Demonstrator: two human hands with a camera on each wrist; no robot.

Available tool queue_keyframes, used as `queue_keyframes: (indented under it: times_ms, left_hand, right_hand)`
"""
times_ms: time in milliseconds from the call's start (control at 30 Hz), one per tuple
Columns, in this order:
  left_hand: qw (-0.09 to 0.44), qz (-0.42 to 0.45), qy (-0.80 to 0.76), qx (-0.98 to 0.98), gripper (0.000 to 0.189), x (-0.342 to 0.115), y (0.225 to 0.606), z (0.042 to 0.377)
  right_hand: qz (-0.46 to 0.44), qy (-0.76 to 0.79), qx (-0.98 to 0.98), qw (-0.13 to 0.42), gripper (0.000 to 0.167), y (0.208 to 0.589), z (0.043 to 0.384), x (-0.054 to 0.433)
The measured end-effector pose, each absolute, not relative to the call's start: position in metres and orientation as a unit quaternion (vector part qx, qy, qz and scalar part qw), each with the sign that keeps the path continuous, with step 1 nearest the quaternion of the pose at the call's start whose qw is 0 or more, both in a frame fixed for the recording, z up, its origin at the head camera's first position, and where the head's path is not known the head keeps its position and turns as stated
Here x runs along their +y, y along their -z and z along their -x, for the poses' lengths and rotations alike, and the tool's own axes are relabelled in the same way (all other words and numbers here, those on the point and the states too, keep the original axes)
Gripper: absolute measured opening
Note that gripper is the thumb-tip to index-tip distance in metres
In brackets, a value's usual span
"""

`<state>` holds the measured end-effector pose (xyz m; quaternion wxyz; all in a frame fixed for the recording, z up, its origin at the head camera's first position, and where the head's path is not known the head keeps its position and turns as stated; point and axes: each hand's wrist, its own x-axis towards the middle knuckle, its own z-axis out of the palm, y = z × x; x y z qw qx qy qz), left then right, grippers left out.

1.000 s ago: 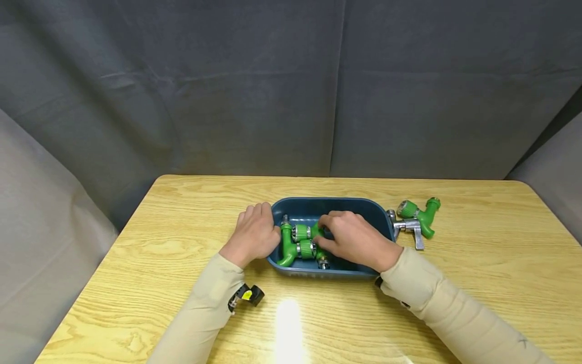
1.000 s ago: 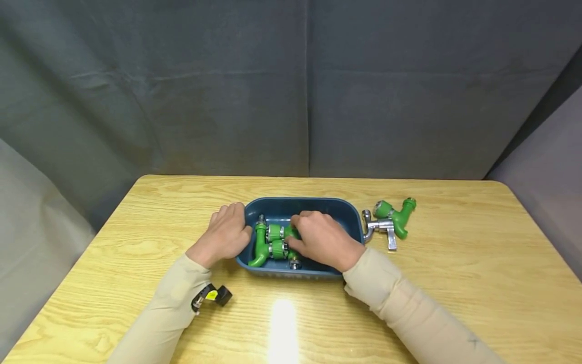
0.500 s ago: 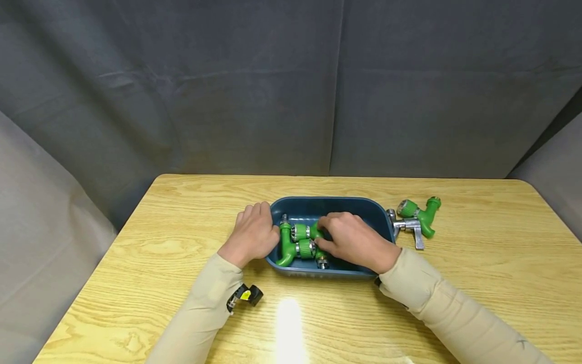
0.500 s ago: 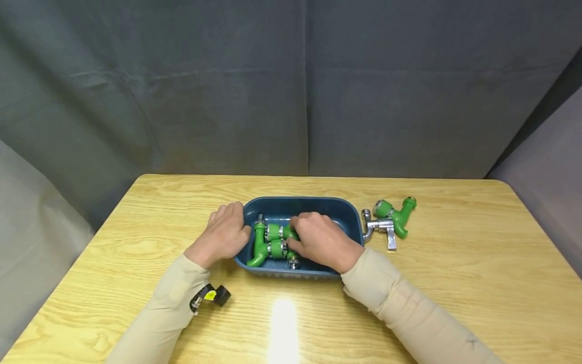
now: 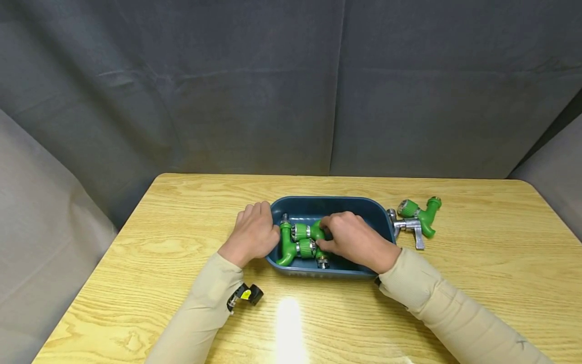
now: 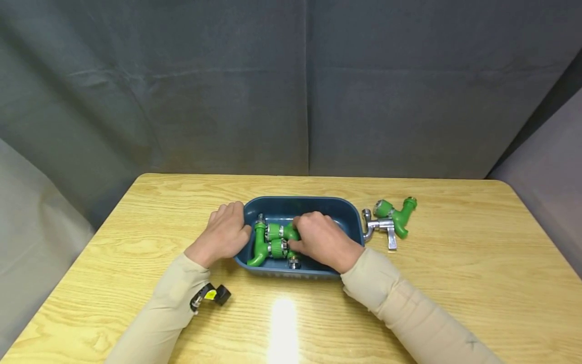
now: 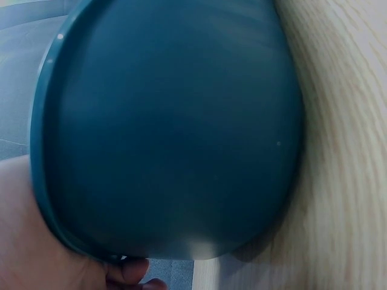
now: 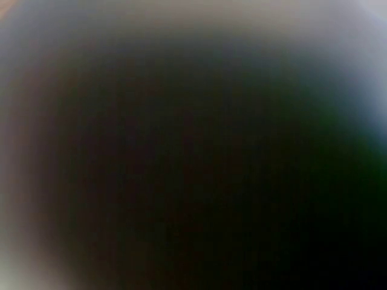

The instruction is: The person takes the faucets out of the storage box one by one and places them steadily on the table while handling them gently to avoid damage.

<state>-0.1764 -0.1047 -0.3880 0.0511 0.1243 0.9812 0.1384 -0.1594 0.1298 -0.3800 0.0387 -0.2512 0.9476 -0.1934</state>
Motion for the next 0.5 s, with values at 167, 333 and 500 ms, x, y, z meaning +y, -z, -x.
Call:
queue_keyframes:
  times_ms: [167, 333, 500]
  left_hand:
    - [0.05, -0.124, -0.137, 0.981, 0.022, -0.1046, 0.3884, 0.1767]
    - [0.049, -0.126, -0.136, 0.981, 0.022, -0.1045, 0.3888, 0.177]
    - [0.05, -0.127, -0.136, 0.981, 0.022, -0.1044, 0.3884, 0.1771]
  right_hand:
    - [0.246, 0.197, 0.948, 0.041, 0.032, 0.3793, 0.1578, 0.1301]
    - [0.239, 0.204, 0.948, 0.056, 0.024, 0.3797, 0.157, 0.1306]
    - [0.236, 0.209, 0.947, 0.065, 0.013, 0.3798, 0.1571, 0.1308]
